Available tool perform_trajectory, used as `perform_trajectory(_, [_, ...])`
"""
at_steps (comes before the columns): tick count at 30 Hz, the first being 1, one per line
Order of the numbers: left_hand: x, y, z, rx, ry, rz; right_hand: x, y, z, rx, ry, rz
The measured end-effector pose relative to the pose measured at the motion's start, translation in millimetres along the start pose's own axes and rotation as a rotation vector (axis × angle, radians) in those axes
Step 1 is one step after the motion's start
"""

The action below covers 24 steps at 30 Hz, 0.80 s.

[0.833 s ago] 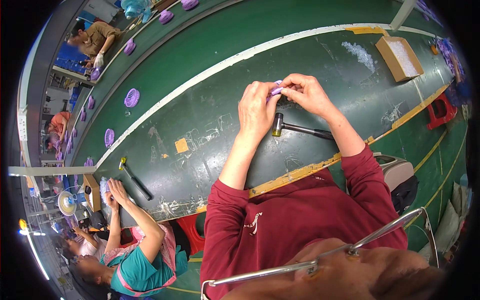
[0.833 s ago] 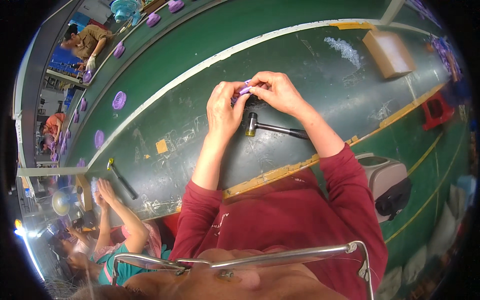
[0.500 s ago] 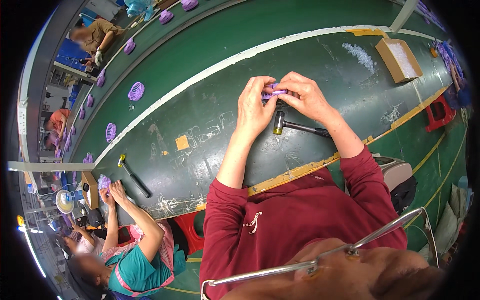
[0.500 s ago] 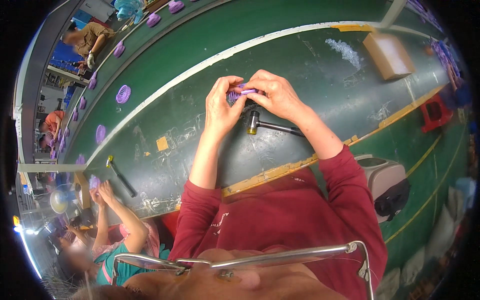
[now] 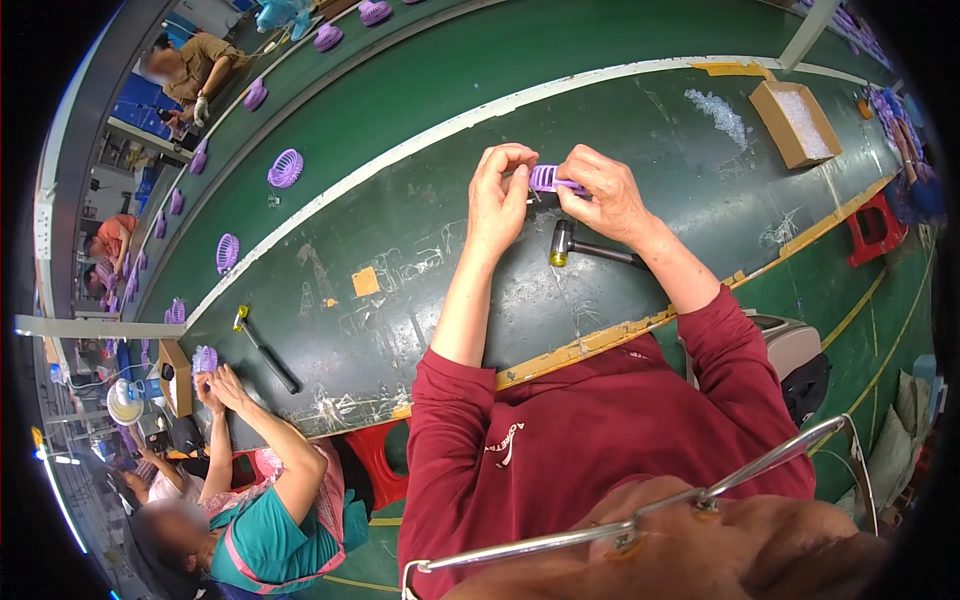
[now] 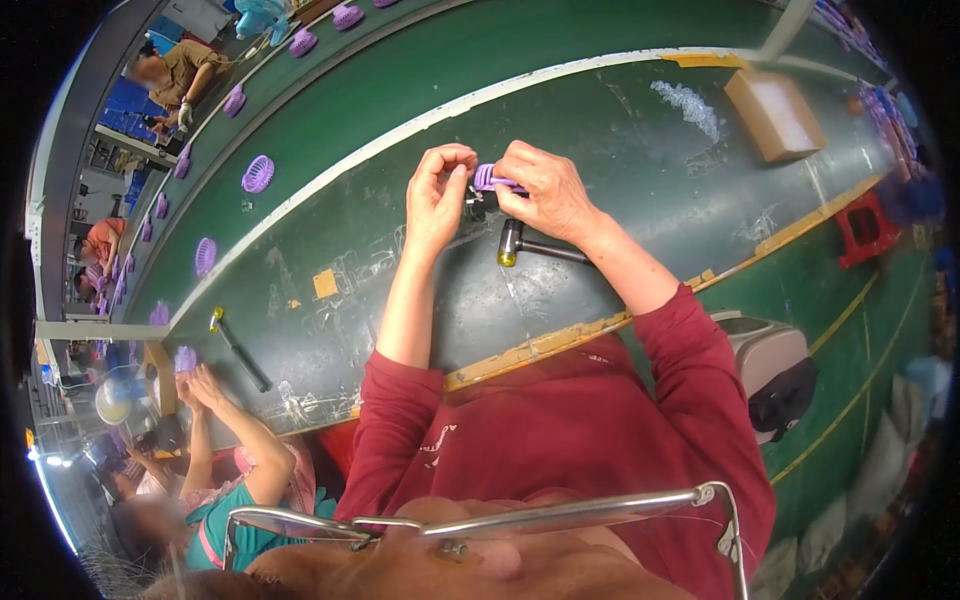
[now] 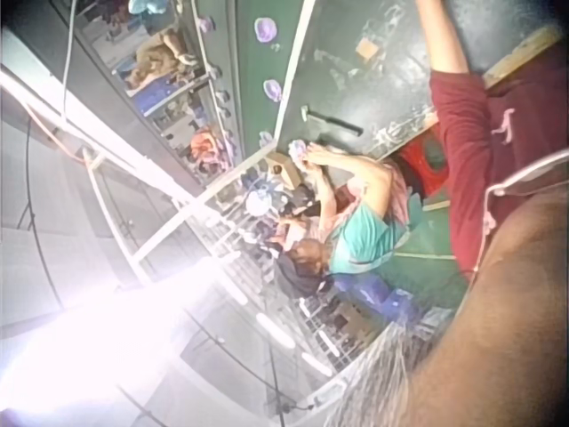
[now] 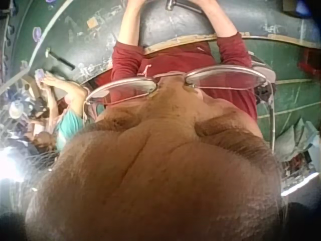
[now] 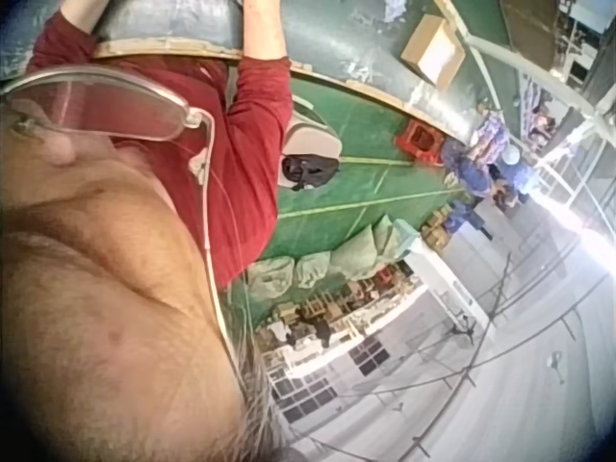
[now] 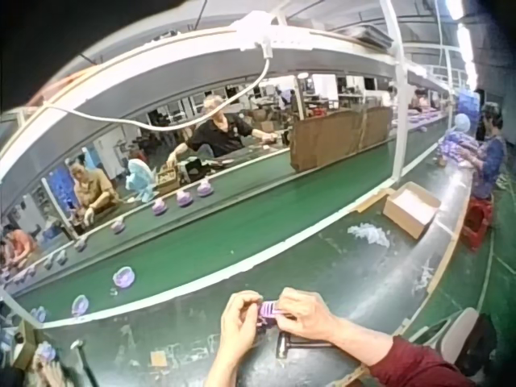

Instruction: Assemble small plastic fans by joining housing and motor components at a factory assembly line.

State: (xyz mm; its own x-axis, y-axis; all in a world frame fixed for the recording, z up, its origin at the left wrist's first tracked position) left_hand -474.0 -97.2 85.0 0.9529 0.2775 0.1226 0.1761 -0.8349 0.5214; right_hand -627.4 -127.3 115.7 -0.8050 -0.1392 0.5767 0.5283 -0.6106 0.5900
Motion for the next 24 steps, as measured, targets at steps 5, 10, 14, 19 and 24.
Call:
perform_trajectory(5, [4.2, -3.7, 0.9, -0.119, 0.159, -0.026, -2.7, 2.8, 4.8, 0.021, 0.016, 0.005])
perform_trajectory(10, [19.9, -3.8, 2.8, -0.028, 0.165, -0.109, 2.4, 1.2, -5.0, -0.132, 0.191, 0.008])
perform_trajectory(14, [62.8, -19.0, 20.0, -0.024, 0.27, -0.212, -17.8, 12.5, -14.2, -0.166, 0.273, 0.116])
perform_trajectory(19, [116.2, -32.2, 40.3, 0.096, 0.333, -0.245, -42.1, 41.7, -100.1, -0.594, 0.686, 0.111])
perform_trajectory(24, [189.0, -12.6, 62.7, 0.03, 0.658, -0.293, -40.0, 42.1, -136.0, -0.718, 0.543, 0.089])
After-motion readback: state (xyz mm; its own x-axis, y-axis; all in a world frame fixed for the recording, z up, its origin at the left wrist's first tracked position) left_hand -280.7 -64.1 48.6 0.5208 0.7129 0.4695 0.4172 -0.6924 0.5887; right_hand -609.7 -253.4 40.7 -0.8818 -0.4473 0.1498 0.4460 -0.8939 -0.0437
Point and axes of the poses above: each hand's wrist, its own y-axis towards the middle knuckle, its own x-axis out of the back of the hand, z = x × y, the point moved 7 cm from there along y, towards the middle knuckle, and after that the axes turned 6 degrees about -x, right-handed, at the moved point
